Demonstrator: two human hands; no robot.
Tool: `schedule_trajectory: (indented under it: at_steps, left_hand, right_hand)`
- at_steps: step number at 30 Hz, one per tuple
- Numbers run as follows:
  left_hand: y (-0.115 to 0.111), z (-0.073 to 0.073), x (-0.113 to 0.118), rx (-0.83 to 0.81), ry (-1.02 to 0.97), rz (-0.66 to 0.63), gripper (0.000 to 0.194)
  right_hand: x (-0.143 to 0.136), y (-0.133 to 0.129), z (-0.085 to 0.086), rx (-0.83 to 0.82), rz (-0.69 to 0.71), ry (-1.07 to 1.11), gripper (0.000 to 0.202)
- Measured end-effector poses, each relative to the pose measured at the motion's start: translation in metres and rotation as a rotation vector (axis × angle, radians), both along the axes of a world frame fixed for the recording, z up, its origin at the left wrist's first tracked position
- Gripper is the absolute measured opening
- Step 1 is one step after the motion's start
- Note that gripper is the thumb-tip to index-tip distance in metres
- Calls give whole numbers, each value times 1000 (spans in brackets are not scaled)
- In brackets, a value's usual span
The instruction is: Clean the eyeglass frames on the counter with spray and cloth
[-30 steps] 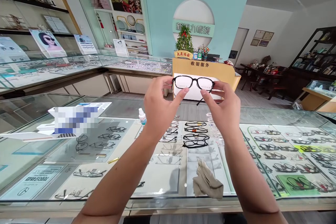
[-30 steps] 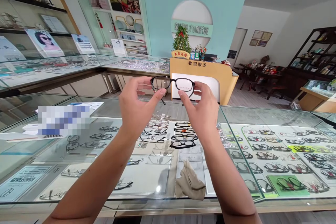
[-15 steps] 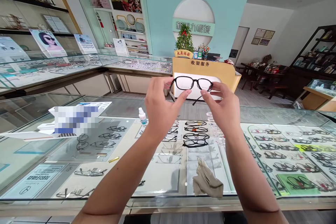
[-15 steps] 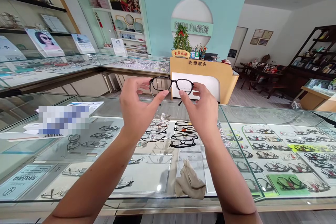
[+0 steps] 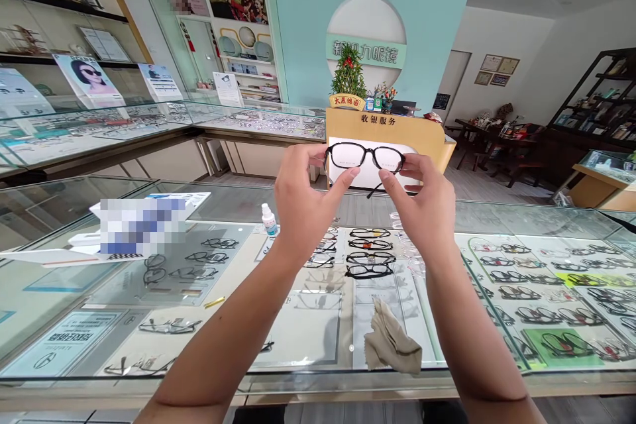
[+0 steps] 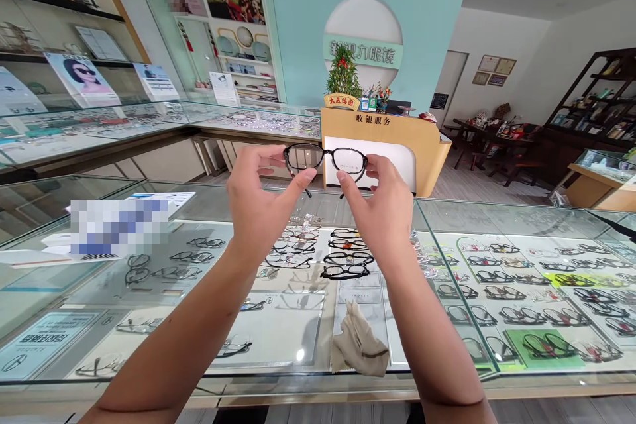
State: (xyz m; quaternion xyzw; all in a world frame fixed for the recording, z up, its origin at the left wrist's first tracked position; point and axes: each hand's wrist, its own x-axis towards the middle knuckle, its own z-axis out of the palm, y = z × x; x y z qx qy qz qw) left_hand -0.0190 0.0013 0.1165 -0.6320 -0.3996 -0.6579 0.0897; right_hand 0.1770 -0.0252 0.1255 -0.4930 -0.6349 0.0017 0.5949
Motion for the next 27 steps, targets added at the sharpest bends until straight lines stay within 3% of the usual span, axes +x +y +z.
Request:
schedule_trajectory:
  at_steps: [12,27]
  left_hand:
    - [11,-5,-4,23,-7,1,54]
    - [8,-9,1,152,24,24,54]
  right_hand:
    - [-4,4,-4,114,-40,-78,47]
    - [-3,5,-4,29,-20,-71,50]
